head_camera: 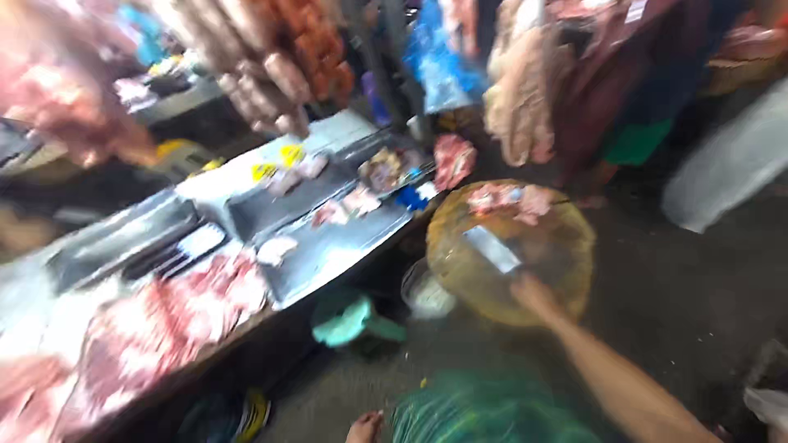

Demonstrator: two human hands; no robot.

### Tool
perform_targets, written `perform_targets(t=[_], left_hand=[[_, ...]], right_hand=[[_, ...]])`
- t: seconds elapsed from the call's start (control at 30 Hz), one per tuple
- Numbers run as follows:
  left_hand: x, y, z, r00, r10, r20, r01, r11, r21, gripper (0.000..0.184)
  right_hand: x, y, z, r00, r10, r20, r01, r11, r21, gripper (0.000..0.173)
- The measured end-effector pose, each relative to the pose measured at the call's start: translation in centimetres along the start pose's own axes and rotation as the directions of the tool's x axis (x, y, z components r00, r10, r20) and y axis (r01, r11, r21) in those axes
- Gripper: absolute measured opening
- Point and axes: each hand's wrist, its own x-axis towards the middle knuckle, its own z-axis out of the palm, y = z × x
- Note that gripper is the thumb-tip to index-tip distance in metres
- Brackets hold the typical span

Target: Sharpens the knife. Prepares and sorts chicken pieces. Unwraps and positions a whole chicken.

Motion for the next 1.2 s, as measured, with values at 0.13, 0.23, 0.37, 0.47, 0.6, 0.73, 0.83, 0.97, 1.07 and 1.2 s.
perform_targets(t=[0.13, 0.23, 0.37, 0.47, 0.6, 0.73, 0.83, 0.97, 1.07, 1.2], left_hand=[[-3.0, -9.4, 0.9, 0.939, -0.331, -0.096, 0.302, 0.924, -0.235, 0.044], [-6.3, -12.0, 1.9, 0.898, -0.420, -0.133, 0.419, 0.907, -0.034, 0.040], [-13.7, -9.8, 3.3, 0.994, -0.033, -0.107, 0.069, 0.934, 0.351, 0.037], [-20.1, -4.9, 5.0, 0.973, 0.186, -0.136, -0.146, 0.955, 0.258, 0.051], [-20.5, -2.6, 6.8, 0.918, 0.222, -0.328, -0.172, 0.970, 0.174, 0.033], [-17.9, -2.8, 5.4, 0.917, 0.246, -0.314, -0.202, 0.965, 0.167, 0.025], [-17.8, -2.0, 4.1, 0.886, 0.335, -0.322, -0.267, 0.934, 0.237, 0.024], [-20.1, 0.2, 1.7, 0.636, 0.608, -0.475, -0.539, 0.791, 0.290, 0.021], [-22.6, 4.0, -2.3, 0.398, 0.713, -0.577, -0.760, 0.609, 0.229, 0.018], [-28.7, 11.7, -11.7, 0.229, 0.736, -0.638, -0.904, 0.404, 0.141, 0.007]], right_hand=[[-0.5, 0.8, 0.4, 0.996, -0.015, 0.082, -0.001, 0.980, 0.199, 0.064], [-0.9, 2.0, 2.1, 0.983, 0.005, 0.186, -0.068, 0.939, 0.337, 0.057], [-1.5, 2.3, 3.9, 0.976, 0.022, 0.217, -0.076, 0.967, 0.242, 0.056], [-1.9, 2.0, 3.6, 0.980, 0.016, 0.197, -0.053, 0.981, 0.187, 0.057], [-1.7, 2.3, 4.0, 0.984, -0.027, 0.177, -0.008, 0.982, 0.190, 0.060], [-1.3, 2.8, 5.0, 0.991, -0.001, 0.132, -0.026, 0.979, 0.203, 0.062], [-0.8, 2.8, 5.3, 0.992, 0.005, 0.123, -0.029, 0.982, 0.189, 0.062], [-0.2, 3.0, 5.6, 0.995, 0.002, 0.095, -0.016, 0.990, 0.142, 0.064], [-0.4, 2.9, 5.6, 0.998, -0.002, 0.066, -0.004, 0.995, 0.099, 0.064], [-1.0, 2.2, 5.5, 0.998, -0.004, 0.055, 0.002, 0.999, 0.039, 0.061]])
